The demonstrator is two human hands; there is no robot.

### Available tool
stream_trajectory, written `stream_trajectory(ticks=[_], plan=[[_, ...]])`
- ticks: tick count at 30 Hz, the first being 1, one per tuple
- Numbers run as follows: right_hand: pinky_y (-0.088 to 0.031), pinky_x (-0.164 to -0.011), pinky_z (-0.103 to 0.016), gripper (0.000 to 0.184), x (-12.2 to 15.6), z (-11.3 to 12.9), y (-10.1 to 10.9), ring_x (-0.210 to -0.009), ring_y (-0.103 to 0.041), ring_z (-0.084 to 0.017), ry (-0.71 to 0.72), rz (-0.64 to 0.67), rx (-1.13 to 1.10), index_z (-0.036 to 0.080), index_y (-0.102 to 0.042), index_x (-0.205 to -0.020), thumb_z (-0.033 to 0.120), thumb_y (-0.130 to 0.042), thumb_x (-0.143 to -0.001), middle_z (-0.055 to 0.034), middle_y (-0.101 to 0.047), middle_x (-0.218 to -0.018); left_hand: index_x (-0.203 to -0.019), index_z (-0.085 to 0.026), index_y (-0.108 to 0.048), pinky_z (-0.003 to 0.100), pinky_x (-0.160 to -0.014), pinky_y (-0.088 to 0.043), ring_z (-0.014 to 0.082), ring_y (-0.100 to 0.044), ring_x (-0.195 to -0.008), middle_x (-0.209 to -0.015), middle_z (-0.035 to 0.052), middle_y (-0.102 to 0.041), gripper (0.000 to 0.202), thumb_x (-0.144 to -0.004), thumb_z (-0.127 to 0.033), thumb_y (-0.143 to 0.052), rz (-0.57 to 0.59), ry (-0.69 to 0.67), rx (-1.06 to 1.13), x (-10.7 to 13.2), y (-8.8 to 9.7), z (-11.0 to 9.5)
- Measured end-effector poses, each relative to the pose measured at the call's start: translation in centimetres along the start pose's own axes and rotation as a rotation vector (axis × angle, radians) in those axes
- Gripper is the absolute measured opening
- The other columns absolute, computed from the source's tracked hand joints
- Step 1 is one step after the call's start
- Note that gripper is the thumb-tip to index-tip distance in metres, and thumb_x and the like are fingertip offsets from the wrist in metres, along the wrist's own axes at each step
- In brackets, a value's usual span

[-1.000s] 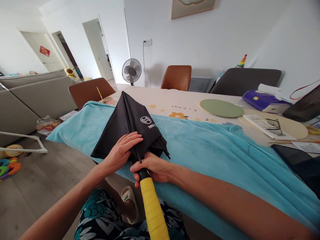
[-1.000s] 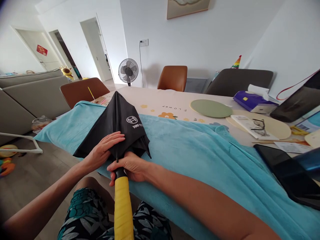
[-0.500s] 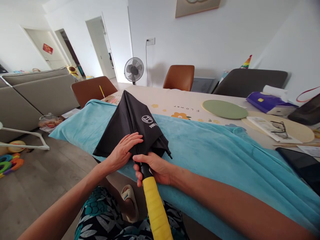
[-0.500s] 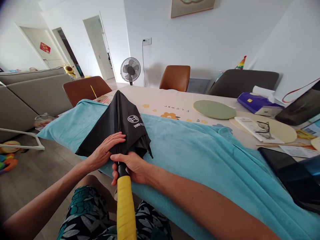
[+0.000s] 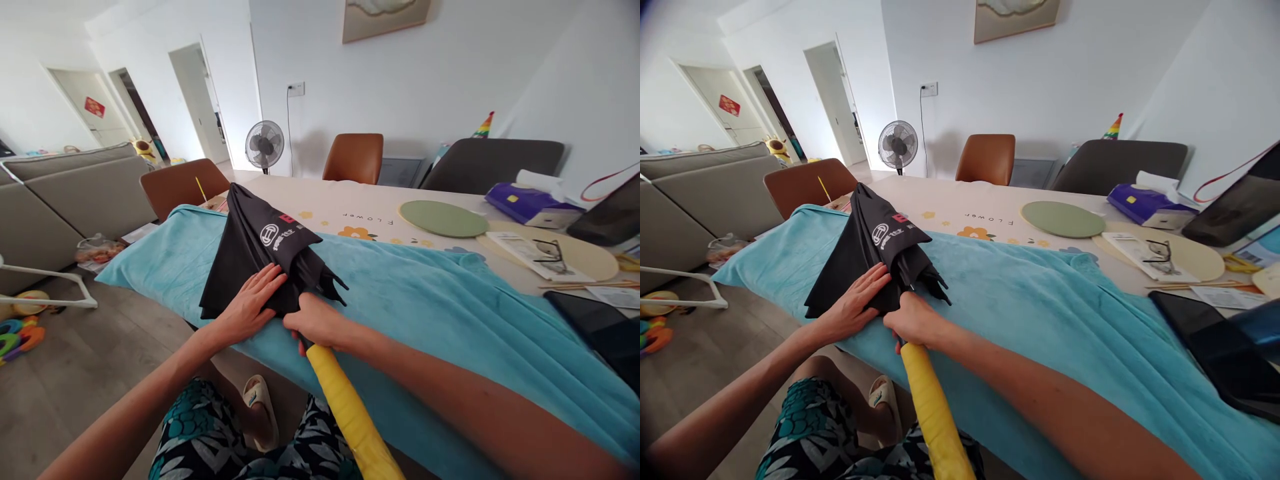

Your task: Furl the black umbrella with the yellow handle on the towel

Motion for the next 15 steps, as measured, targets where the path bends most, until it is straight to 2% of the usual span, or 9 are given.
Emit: stream_trajectory(ticks=[5, 7, 9, 12, 14, 15], plan=[[-0.046, -0.038, -0.025, 0.013, -0.9, -0.8, -1.3, -0.034, -0.05, -0.012, -0.016, 0.198, -0.23, 0.016, -0.045, -0.057, 0.015, -0.052, -0.067, 0.0018, -0.048, -0.039, -0.138, -0.022, -0.027, 0.041, -0.111, -0.019, 0.0191, -0.014, -0.136, -0.147, 0.0029, -0.021, 0.069, -0.072, -0.006, -0.037, 0.026, -0.007, 0.036, -0.2, 0.1, 0.0], [-0.046, -0.039, -0.026, 0.013, -0.9, -0.8, -1.3, -0.035, -0.05, -0.012, -0.025, 0.222, -0.218, 0.016, -0.045, -0.058, 0.017, -0.05, -0.07, 0.0017, -0.048, -0.04, -0.138, -0.023, -0.026, 0.041, -0.111, -0.019, 0.0188, -0.013, -0.137, -0.147, 0.0023, -0.022, 0.068, -0.073, -0.007, -0.037, 0.012, 0.003, 0.045, -0.2, 0.2, 0.0], [-0.044, -0.038, -0.027, 0.015, -0.7, -0.6, -0.6, -0.035, -0.05, -0.014, -0.025, 0.175, -0.071, 0.017, -0.044, -0.057, 0.018, -0.048, -0.071, 0.0002, -0.047, -0.04, -0.138, -0.023, -0.026, 0.041, -0.111, -0.019, 0.0199, -0.013, -0.136, -0.147, 0.0036, -0.021, 0.065, -0.076, -0.01, -0.039, -0.009, 0.01, 0.051, -0.2, 0.3, -0.1], [-0.042, -0.041, -0.026, 0.015, -0.2, 0.8, 1.5, -0.04, -0.054, -0.017, 0.112, -0.063, 0.336, 0.017, -0.044, -0.054, 0.014, -0.05, -0.067, -0.0039, -0.05, -0.042, -0.135, -0.021, -0.032, 0.042, -0.109, -0.022, 0.0231, -0.022, -0.134, -0.145, 0.0083, -0.026, 0.057, -0.08, -0.023, -0.046, -0.019, 0.025, 0.072, 0.2, 0.4, 0.1], [-0.041, -0.044, -0.025, 0.014, 0.2, 1.9, 2.4, -0.047, -0.058, -0.018, 0.228, -0.183, 0.572, 0.017, -0.045, -0.055, 0.011, -0.051, -0.066, -0.0059, -0.053, -0.047, -0.12, -0.018, -0.05, 0.041, -0.103, -0.032, 0.0249, -0.038, -0.124, -0.133, 0.0107, -0.044, 0.041, -0.081, -0.032, -0.048, -0.026, 0.075, 0.106, 0.6, 0.6, 0.6], [-0.04, -0.045, -0.024, 0.013, 0.3, 2.1, 2.5, -0.049, -0.058, -0.018, 0.253, -0.192, 0.644, 0.017, -0.045, -0.056, 0.012, -0.051, -0.067, -0.0062, -0.054, -0.049, -0.106, -0.017, -0.058, 0.039, -0.097, -0.039, 0.0247, -0.047, -0.115, -0.12, 0.0104, -0.054, 0.032, -0.081, -0.035, -0.048, -0.038, 0.122, 0.129, 0.9, 0.7, 1.1]])
Point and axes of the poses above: each hand's wrist, its own x-axis away from the middle knuckle, its own y-axis out of the back of the hand, z = x × y, the point moved 7 cm from there along -x, towards the middle knuckle
